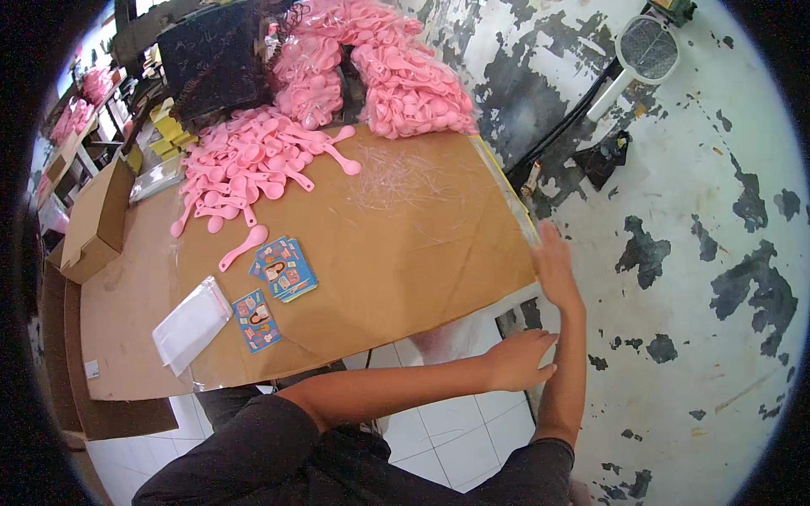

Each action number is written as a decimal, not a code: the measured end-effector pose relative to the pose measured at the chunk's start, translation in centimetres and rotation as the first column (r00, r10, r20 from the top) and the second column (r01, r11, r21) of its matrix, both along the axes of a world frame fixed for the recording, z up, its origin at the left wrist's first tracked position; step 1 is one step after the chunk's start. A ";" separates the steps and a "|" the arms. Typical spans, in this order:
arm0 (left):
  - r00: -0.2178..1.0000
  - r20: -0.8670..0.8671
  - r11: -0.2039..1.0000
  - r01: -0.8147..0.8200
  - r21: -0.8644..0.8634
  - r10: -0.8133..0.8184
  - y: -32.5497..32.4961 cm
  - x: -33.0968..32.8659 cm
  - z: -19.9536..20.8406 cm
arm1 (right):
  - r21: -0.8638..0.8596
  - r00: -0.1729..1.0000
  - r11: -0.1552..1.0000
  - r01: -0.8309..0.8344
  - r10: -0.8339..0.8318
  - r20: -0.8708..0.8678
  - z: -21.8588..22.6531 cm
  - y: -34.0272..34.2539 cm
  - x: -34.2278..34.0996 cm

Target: The person places a pink plastic spoon and a small card into a clear plastic bag on a table. They repeat this process multiple times, handling the items one at a time and setting the filled bags aside.

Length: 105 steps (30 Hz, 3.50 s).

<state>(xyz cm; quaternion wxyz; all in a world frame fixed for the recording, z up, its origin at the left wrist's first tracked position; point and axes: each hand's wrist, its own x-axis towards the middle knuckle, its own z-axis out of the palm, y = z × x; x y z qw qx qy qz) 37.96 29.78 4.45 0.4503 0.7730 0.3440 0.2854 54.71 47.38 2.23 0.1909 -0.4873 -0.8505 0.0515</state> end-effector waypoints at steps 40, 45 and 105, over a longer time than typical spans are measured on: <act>0.398 -0.595 0.692 -0.589 0.418 0.698 -21.3 -50.4 1.3 | -0.354 0.319 0.302 -0.885 0.948 0.011 8.3 -18.0 -46.0; 0.303 -0.635 0.660 -0.599 0.453 0.711 -22.4 -48.2 2.3 | -0.384 0.433 0.458 -0.802 0.888 0.154 7.5 -19.6 -44.7; 0.554 0.391 0.677 -0.624 -0.389 0.735 -18.9 -52.1 -2.1 | -0.415 0.434 0.446 -0.793 -0.065 -0.898 0.5 -18.4 -51.1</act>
